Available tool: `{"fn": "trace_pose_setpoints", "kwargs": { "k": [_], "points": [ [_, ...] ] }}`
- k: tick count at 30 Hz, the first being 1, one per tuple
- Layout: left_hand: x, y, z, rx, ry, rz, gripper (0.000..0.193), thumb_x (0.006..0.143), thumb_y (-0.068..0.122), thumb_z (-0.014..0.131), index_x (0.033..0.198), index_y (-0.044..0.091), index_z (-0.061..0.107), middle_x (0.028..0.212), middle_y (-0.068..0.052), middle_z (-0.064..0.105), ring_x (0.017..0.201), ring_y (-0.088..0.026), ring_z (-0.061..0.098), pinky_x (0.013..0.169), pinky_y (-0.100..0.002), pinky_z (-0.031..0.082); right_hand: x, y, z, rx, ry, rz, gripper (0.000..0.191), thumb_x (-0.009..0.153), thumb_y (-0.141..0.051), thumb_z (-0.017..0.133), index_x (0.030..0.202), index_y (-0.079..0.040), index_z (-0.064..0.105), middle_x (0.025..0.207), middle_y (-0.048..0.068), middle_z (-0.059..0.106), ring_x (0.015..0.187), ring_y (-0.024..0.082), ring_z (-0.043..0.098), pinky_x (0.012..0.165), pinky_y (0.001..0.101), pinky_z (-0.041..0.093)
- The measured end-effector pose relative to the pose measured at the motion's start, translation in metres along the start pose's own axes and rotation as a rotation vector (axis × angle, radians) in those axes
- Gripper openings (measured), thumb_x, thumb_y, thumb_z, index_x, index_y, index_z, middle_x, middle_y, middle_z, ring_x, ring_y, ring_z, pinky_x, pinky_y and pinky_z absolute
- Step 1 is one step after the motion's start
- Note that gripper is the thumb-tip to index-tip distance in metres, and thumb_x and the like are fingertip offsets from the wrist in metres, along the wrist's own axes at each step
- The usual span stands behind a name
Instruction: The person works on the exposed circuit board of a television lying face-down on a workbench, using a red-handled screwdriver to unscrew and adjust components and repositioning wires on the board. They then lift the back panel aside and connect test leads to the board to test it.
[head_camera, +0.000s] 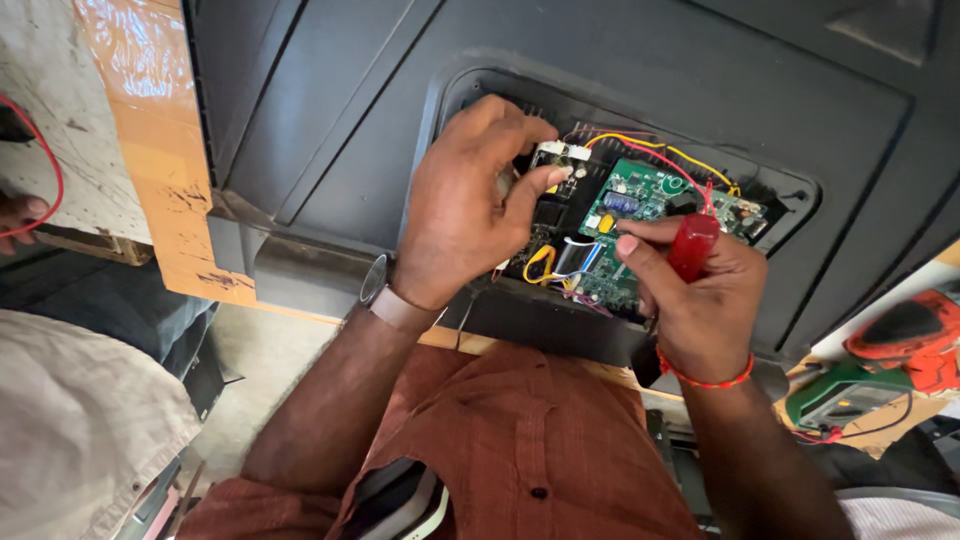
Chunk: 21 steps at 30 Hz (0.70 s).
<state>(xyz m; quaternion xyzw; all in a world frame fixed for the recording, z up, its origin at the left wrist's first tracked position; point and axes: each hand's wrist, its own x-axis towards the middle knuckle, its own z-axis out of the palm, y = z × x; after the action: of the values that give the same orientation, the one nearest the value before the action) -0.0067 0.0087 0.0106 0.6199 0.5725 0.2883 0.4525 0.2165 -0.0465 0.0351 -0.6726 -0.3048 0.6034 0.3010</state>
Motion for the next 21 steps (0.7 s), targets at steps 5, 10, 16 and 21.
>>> {"fn": "trace_pose_setpoints", "kwargs": {
  "k": [5, 10, 16, 21],
  "points": [
    [0.002, 0.007, 0.007, -0.044, 0.024, -0.02, 0.023, 0.093, 0.007, 0.076, 0.114, 0.002, 0.067, 0.102, -0.011, 0.062, 0.094, -0.028, 0.065, 0.082, -0.039, 0.053, 0.003, -0.004, -0.009, 0.031, 0.0, 0.015, 0.014, 0.093, 0.002, 0.076, 0.106, 0.005, 0.074, 0.069, 0.0, 0.06, 0.052, 0.005, 0.048, 0.048, 0.0219, 0.035],
    [0.014, 0.02, 0.01, -0.003, 0.009, -0.048, 0.024, 0.092, 0.008, 0.077, 0.113, 0.001, 0.066, 0.1, -0.012, 0.061, 0.092, -0.028, 0.064, 0.081, -0.038, 0.053, 0.009, -0.016, -0.017, 0.028, 0.008, 0.03, 0.012, 0.093, 0.002, 0.076, 0.105, 0.004, 0.074, 0.072, 0.0, 0.062, 0.052, 0.004, 0.047, 0.048, 0.0216, 0.035],
    [0.024, 0.021, 0.019, 0.03, 0.005, -0.035, 0.024, 0.092, 0.008, 0.079, 0.11, 0.001, 0.064, 0.101, -0.012, 0.061, 0.091, -0.029, 0.062, 0.08, -0.039, 0.051, 0.019, -0.017, -0.029, 0.013, 0.011, 0.05, 0.012, 0.093, -0.001, 0.076, 0.104, 0.004, 0.075, 0.072, 0.0, 0.063, 0.053, 0.004, 0.049, 0.049, 0.0211, 0.036],
    [0.023, 0.001, 0.031, -0.116, 0.003, -0.003, 0.021, 0.093, 0.007, 0.082, 0.109, 0.004, 0.069, 0.105, -0.008, 0.066, 0.094, -0.024, 0.066, 0.082, -0.033, 0.053, 0.032, 0.007, -0.036, -0.046, -0.017, 0.053, 0.014, 0.092, -0.003, 0.076, 0.104, 0.003, 0.076, 0.074, 0.0, 0.065, 0.055, 0.004, 0.051, 0.049, 0.0208, 0.038]
  ]
}}
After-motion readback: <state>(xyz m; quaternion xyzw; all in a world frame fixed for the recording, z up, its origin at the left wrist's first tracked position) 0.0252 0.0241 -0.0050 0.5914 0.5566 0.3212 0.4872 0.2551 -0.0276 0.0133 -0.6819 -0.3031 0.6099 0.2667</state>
